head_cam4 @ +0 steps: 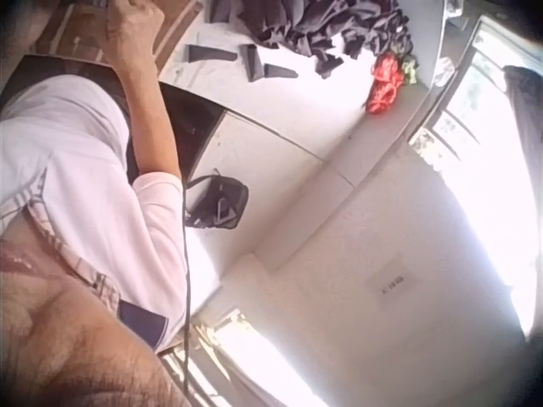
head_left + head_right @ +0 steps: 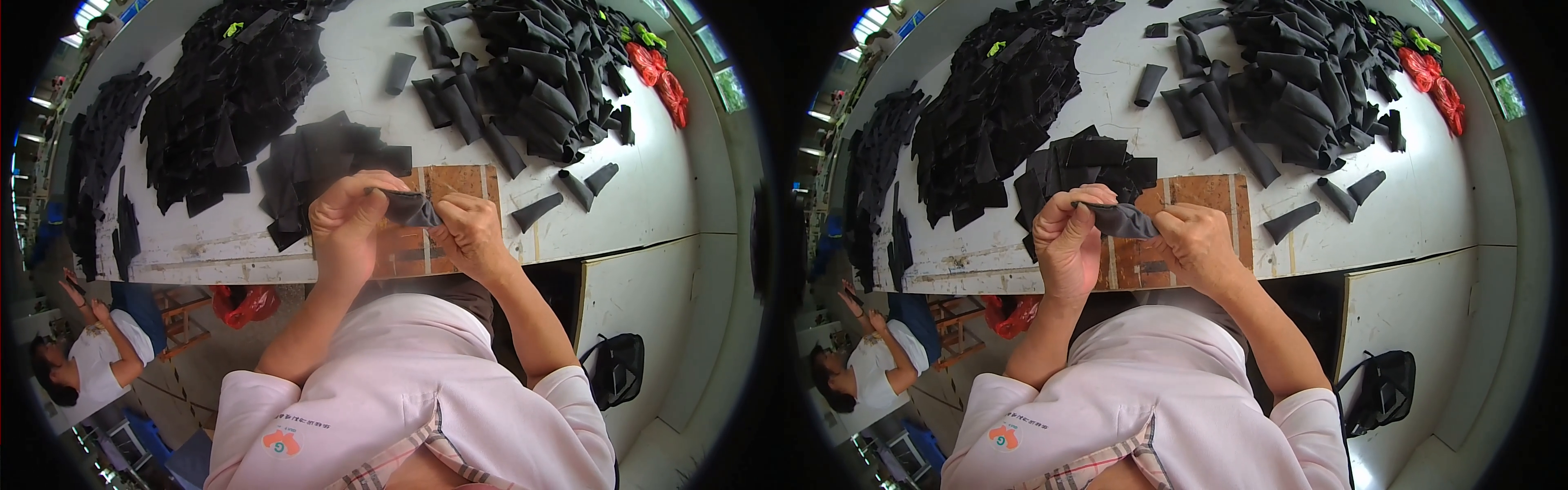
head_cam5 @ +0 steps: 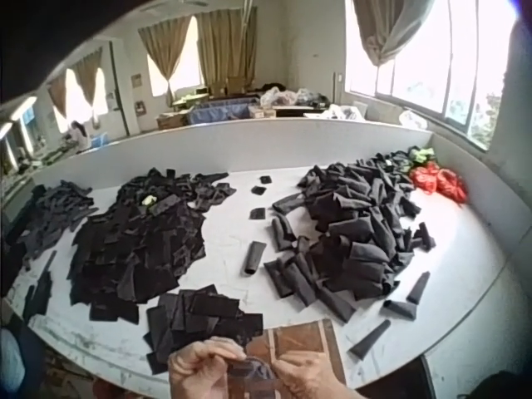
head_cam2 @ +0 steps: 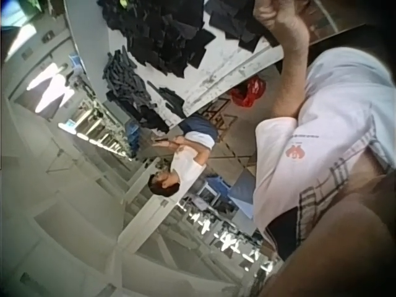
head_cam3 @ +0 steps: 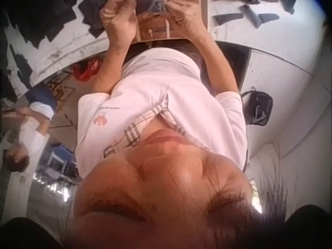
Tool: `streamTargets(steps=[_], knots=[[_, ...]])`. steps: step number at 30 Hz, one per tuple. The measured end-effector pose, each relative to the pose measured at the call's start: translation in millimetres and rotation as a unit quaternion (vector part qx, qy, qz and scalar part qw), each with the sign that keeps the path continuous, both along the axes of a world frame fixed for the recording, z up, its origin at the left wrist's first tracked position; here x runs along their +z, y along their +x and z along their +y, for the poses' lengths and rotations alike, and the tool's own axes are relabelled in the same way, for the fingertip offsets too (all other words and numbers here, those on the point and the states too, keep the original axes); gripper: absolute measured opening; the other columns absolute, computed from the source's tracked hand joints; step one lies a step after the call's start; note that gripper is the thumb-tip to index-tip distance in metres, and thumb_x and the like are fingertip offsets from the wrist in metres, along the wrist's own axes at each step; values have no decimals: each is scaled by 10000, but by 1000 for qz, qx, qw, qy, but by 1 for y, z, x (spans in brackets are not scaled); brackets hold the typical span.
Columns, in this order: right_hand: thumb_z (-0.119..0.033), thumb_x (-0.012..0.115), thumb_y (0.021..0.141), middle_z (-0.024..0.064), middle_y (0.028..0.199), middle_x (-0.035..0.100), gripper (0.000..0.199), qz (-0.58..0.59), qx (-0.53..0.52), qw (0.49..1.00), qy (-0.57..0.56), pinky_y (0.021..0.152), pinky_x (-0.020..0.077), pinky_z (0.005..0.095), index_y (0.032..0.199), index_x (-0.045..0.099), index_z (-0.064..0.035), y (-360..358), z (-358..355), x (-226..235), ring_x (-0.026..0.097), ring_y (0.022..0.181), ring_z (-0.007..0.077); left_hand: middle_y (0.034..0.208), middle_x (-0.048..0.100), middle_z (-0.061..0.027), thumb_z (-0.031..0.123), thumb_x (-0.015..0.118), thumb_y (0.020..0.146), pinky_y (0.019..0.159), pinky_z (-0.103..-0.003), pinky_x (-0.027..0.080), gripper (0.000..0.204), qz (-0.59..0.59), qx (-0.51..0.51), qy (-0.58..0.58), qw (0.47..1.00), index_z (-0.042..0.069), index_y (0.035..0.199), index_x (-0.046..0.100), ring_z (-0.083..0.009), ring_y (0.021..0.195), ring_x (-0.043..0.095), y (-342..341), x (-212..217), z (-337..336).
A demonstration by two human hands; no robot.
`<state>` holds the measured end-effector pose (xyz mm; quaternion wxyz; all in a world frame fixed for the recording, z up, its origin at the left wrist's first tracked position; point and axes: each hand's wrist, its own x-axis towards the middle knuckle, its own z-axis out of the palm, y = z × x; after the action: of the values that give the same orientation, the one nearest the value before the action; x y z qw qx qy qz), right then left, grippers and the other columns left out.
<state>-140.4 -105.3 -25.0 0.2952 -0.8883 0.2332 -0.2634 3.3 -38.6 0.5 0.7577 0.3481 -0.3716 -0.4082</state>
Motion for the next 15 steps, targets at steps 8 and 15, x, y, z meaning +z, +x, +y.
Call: streamTargets(steps=[8,15], knots=[[-221,614,772,88,501,503,230,21,77,994,79,421,372,344,669,569,-20,-6,-9,47,522,456,239,816,607,-55,96,556,836,647,-220,435,103,-83,29,122,989,-4,843,581,-68,705,531,-2,-15,8],[-418,407,891,11,596,507,469,-340,-121,859,363,511,364,188,852,603,6,-27,-131,80,424,525,66,943,549,-138,40,612,697,757,-342,428,307,-484,279,246,792,23,991,527,-268,885,531,62,-85,-36]])
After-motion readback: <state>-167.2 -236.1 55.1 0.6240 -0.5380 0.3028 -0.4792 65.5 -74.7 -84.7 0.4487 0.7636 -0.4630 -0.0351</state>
